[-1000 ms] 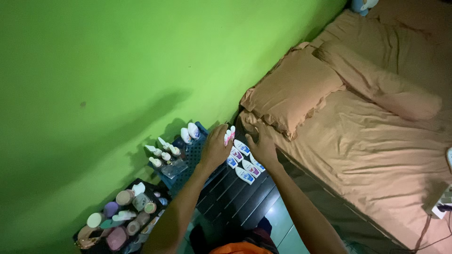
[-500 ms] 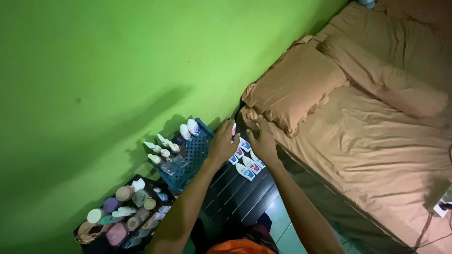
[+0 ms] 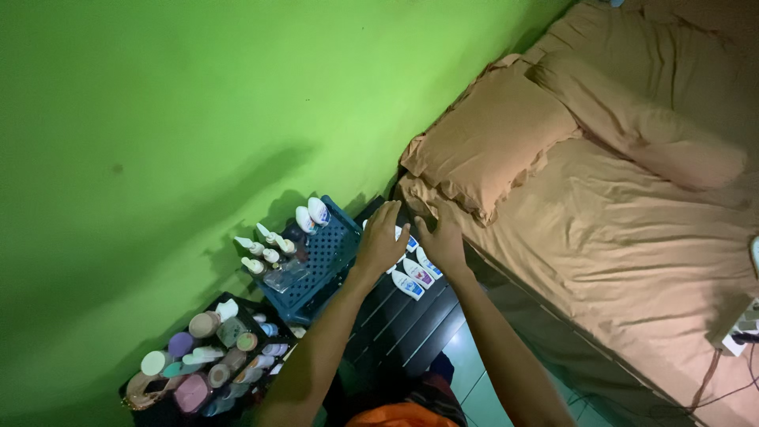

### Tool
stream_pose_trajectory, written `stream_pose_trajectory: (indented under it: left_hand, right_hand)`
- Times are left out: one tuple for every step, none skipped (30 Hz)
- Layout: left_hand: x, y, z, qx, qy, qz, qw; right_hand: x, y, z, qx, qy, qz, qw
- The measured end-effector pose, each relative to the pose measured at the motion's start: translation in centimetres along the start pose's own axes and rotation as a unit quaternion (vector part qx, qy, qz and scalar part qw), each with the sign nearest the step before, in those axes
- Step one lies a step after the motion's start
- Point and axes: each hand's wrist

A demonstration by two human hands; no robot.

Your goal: The person organizes cosmetic items on a blue plastic rack. They open and close small jars, place them on the rack, and arrange multiple white bottles on the top shelf. The person handles each item one at a time and places them in designated spots on the rack.

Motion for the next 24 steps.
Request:
stream_pose_trajectory:
  left_hand:
    - [-0.1,0.0,0.1,0.005,-0.002,-0.002,1.000]
    - [-0.3,0.0,0.1,0.010,-0.004,-0.004,1.000]
    - [-0.6,-0.1,0.0,0.017,-0.006,-0.006,1.000]
    - [-1.0,-0.3,0.0,0.025,-0.011,-0.011,1.000]
    - [-1.5,-0.5,-0.3,0.034,-0.016,-0.018,0.999]
    - [-2.2,-0.7,-0.6,0.044,-0.021,-0.026,0.998]
    - [-3.0,-0.8,-1.3,0.046,-0.012,-0.032,0.998]
    - [-4.0,-1.0,-1.9,0.048,-0.003,-0.038,0.998]
    - [-4.9,-1.5,-2.2,0.048,0.008,-0.043,0.998]
    - [-5.9,-1.8,-2.9,0.058,0.010,-0.054,0.997]
    - [-7.0,-2.0,-3.8,0.063,0.012,-0.064,0.996]
    - [-8.2,-2.4,-4.6,0.068,0.014,-0.073,0.995]
    - [-9.5,-3.0,-5.6,0.075,0.007,-0.083,0.994]
    - [-10.9,-3.9,-6.6,0.082,0.000,-0.093,0.992]
    - [-12.4,-4.6,-8.0,0.090,-0.008,-0.103,0.991]
    - [-14.0,-5.4,-9.3,0.101,-0.011,-0.113,0.988]
    - [-15.6,-6.7,-10.3,0.108,-0.014,-0.120,0.987]
    - [-17.1,-8.3,-11.3,0.115,-0.016,-0.127,0.985]
    - [-18.5,-9.6,-13.0,0.132,-0.024,-0.140,0.981]
    - [-19.9,-10.9,-14.8,0.148,-0.031,-0.154,0.976]
    - [-21.2,-12.5,-16.2,0.162,-0.037,-0.167,0.972]
    - [-22.5,-14.0,-17.6,0.147,-0.027,-0.156,0.976]
    - [-23.7,-15.5,-19.1,0.133,-0.017,-0.145,0.980]
    - [-24.9,-16.9,-20.5,0.118,-0.006,-0.135,0.984]
  right_hand:
    - [-0.1,0.2,0.1,0.005,-0.001,0.001,1.000]
    - [-0.3,0.4,0.1,0.009,-0.001,0.002,1.000]
    - [-0.4,0.7,0.2,0.013,-0.003,0.003,1.000]
    - [-0.7,1.1,0.3,0.001,-0.017,0.005,1.000]
    - [-0.9,1.6,0.3,-0.013,-0.031,0.007,0.999]
    - [-1.2,2.2,0.2,-0.026,-0.046,0.009,0.999]
    - [-1.4,2.9,-0.1,-0.023,-0.052,0.015,0.998]
    - [-1.8,3.7,-0.5,-0.020,-0.058,0.021,0.998]
    - [-2.4,4.7,-0.3,-0.015,-0.062,0.028,0.998]
    - [-3.0,5.7,-0.6,-0.007,-0.064,0.015,0.998]
    - [-3.7,6.7,-1.1,0.002,-0.062,0.004,0.998]
    - [-4.4,8.0,-1.5,0.012,-0.060,-0.008,0.998]
    - [-5.3,9.4,-2.0,0.005,-0.068,-0.013,0.998]
    - [-6.3,11.0,-2.4,-0.002,-0.076,-0.018,0.997]
    - [-7.3,12.6,-3.4,-0.010,-0.084,-0.022,0.996]
    - [-8.4,14.2,-4.4,-0.013,-0.084,-0.028,0.996]
    - [-9.8,15.8,-5.1,-0.015,-0.080,-0.031,0.996]
    - [-11.3,17.4,-5.7,-0.016,-0.076,-0.034,0.996]
    - [-12.6,19.1,-6.7,-0.029,-0.084,-0.026,0.996]
    - [-13.8,20.6,-7.8,-0.041,-0.091,-0.018,0.995]
    - [-15.0,22.1,-8.5,-0.052,-0.096,-0.010,0.994]
    - [-16.1,23.5,-9.3,-0.047,-0.093,-0.019,0.994]
    - [-17.1,24.8,-10.2,-0.041,-0.092,-0.029,0.995]
    - [-18.0,26.0,-11.1,-0.035,-0.090,-0.040,0.995]
Point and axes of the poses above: each hand's wrist, its own z-axis towards the middle knuckle, its own x-axis out of the back of the hand, y = z × x, and after that the axes turned 7 degrees about -x, right-handed
